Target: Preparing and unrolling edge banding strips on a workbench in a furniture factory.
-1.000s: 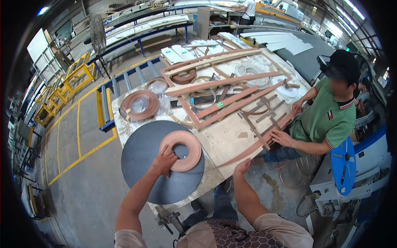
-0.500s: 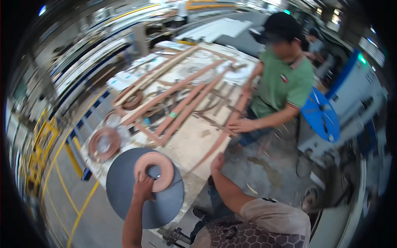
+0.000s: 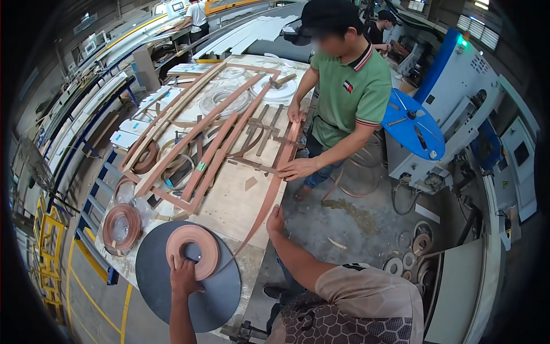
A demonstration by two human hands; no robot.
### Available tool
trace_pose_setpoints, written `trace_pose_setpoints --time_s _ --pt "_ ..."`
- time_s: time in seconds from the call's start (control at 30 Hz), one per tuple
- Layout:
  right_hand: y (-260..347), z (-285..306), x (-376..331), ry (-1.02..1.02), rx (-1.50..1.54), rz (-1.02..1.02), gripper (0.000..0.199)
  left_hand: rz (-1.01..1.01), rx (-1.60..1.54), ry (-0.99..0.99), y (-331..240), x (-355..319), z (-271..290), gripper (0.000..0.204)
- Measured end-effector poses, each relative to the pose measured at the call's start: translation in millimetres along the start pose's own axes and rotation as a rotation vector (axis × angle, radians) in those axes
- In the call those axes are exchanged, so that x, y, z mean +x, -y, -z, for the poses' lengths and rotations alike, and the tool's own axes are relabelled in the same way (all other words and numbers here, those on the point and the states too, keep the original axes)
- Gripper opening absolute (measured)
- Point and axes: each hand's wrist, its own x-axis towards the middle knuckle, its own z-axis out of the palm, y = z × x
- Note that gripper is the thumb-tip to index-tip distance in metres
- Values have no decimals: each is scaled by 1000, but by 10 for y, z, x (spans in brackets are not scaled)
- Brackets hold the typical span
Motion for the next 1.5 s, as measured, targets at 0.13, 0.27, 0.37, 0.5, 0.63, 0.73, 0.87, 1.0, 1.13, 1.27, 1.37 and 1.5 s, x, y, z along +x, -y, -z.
trace_pose_setpoints --time_s 0.13,0.27,0.37,0.5,0.63,0.73,0.87,1.0,1.13,1.27,1.37,1.5 --pt "10 -6 -13 5 -5 -21 59 1 22 -23 4 -28 -26 96" --pt "108 31 -148 45 -14 40 60 7 27 43 49 -95 -75 102" --pt "89 44 -71 36 -20 33 60 -5 45 35 44 -36 -44 103" --pt "110 29 -104 39 -18 40 61 26 45 23 77 -105 -111 105" --pt "141 71 -77 65 -29 8 62 26 27 13 43 -82 -36 107" --pt "202 104 -105 96 -20 -34 69 41 22 44 50 -69 -62 107" --pt "268 142 -182 128 -16 -52 69 37 -7 52 62 -131 -88 106" --pt "210 117 -104 14 -46 28 63 -9 19 9 22 -15 -23 108" --pt "147 97 -65 6 -34 51 63 -21 25 28 9 21 8 110" --pt "80 -14 -203 77 -40 -12 63 54 -32 38 28 -195 -12 105" --pt "-129 -175 -215 158 -52 -1 65 126 -6 77 12 -347 14 107" --pt "-571 -125 606 -35 108 279 57 43 -54 59 -49 273 -8 109"
